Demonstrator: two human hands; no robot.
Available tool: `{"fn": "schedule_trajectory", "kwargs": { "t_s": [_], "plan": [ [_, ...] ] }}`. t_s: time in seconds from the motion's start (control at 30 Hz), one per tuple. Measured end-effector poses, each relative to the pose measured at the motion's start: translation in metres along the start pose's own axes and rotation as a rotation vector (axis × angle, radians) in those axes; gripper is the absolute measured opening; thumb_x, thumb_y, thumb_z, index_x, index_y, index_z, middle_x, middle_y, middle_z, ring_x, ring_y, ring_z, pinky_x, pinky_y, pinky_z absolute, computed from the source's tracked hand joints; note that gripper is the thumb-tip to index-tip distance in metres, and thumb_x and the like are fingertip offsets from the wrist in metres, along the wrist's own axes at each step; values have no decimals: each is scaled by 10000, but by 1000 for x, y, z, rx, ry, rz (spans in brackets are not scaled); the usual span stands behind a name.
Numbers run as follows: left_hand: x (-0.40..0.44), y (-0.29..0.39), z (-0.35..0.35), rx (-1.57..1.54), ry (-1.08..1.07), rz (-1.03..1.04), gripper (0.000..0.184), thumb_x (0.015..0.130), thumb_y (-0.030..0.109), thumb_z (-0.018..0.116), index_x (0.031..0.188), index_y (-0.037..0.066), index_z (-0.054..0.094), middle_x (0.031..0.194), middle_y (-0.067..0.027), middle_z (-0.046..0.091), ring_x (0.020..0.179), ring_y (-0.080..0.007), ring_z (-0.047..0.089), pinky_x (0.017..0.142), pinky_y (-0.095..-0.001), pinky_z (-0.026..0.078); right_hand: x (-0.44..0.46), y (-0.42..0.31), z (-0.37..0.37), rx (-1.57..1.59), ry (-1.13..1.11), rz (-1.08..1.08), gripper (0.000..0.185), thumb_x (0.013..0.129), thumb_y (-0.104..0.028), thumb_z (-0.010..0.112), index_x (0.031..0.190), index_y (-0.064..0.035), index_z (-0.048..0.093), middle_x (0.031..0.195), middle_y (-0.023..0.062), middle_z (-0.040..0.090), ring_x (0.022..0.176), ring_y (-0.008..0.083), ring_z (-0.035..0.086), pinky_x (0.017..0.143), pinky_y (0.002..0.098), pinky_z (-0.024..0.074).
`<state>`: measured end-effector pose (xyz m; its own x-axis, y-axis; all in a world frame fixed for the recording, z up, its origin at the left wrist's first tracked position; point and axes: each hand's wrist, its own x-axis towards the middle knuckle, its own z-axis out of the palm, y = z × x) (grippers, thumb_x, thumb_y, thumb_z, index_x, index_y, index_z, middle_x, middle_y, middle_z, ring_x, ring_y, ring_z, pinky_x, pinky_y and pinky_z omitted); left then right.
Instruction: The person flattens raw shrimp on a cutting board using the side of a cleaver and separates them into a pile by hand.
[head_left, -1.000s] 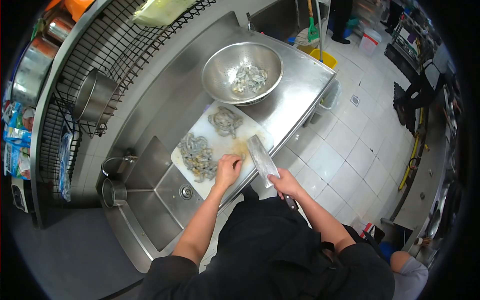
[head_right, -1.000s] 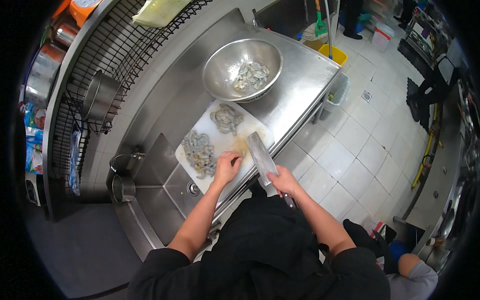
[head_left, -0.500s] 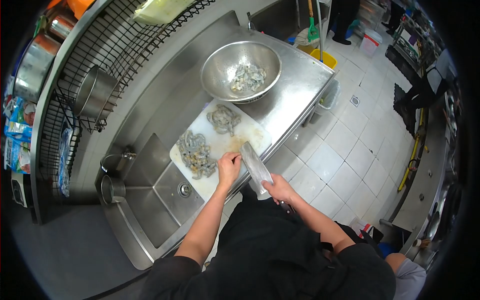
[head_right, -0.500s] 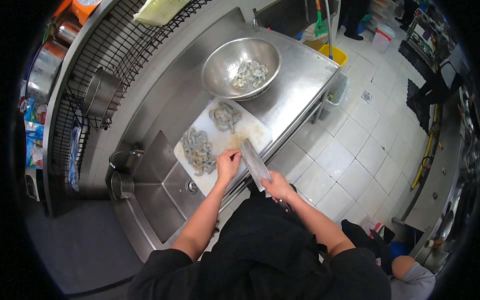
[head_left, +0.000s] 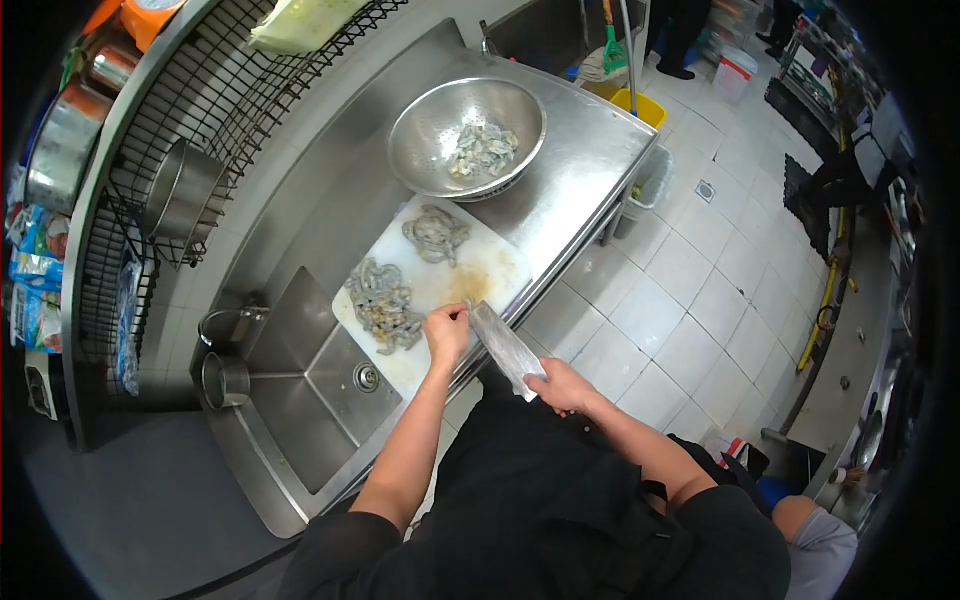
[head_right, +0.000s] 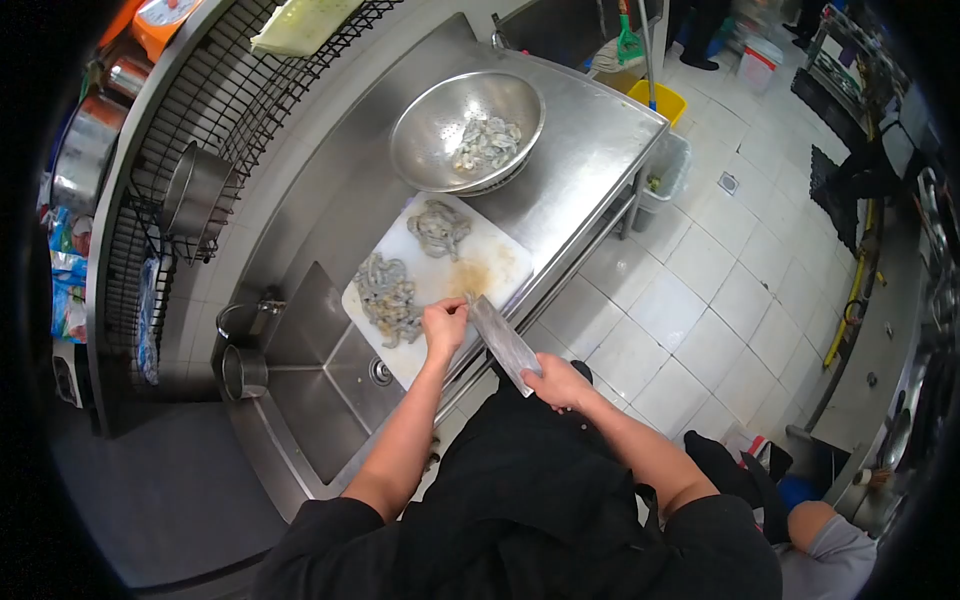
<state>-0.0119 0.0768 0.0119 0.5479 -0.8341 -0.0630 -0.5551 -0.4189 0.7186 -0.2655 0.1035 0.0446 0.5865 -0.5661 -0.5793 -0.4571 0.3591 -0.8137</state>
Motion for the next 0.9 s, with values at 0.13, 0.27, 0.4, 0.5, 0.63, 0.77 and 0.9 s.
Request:
{"fn": "schedule_trajectory", "kwargs": {
  "t_s": [0.13,0.27,0.4,0.5,0.63,0.77,0.9],
  "plan": [
    [12,10,1,92,-20,-39,256,791,172,741,971,-11,747,838,-166,749,727,-258,720,719,-344,563,-8,1,-13,-48,-34,-3,337,997,-260,548,1133,48,554,618,119,589,408,194,541,379,366,437],
    [28,16,8,362,-50,57,296,790,208,736,968,-28,710,845,-160,744,739,-279,716,714,-359,561,-20,-14,-19,-7,30,51,335,989,-229,552,1136,72,567,582,73,561,396,151,505,385,330,406],
    [85,7,8,20,-53,110,246,797,152,700,960,-31,687,886,-186,735,810,-294,720,745,-377,565,-16,-20,-23,-36,50,63,334,998,-251,547,1123,58,559,618,113,588,411,181,539,376,358,426],
    [105,27,-38,51,69,218,218,788,75,658,973,-36,683,937,-229,729,869,-338,727,781,-408,572,-13,-26,-24,-38,56,36,334,998,-252,546,1121,58,557,613,111,586,411,179,539,372,356,425],
    [109,10,-81,706,-110,100,225,780,49,636,983,-35,688,999,-251,718,927,-385,712,811,-451,565,-3,-28,-20,-22,81,26,338,996,-256,549,1116,59,550,606,111,583,410,181,540,370,355,426],
    [97,-6,-84,776,-351,126,273,796,27,595,1048,5,700,1050,-260,704,985,-426,681,876,-483,544,8,-27,-17,-28,104,23,325,995,-257,551,1065,60,540,593,118,577,409,189,544,367,356,424],
    [76,-16,-67,619,-364,269,237,746,51,637,977,11,671,969,-237,700,935,-417,673,831,-481,536,20,-24,-16,-35,111,38,321,996,-259,551,1034,59,530,583,121,571,409,193,545,367,358,422]
  ]
}}
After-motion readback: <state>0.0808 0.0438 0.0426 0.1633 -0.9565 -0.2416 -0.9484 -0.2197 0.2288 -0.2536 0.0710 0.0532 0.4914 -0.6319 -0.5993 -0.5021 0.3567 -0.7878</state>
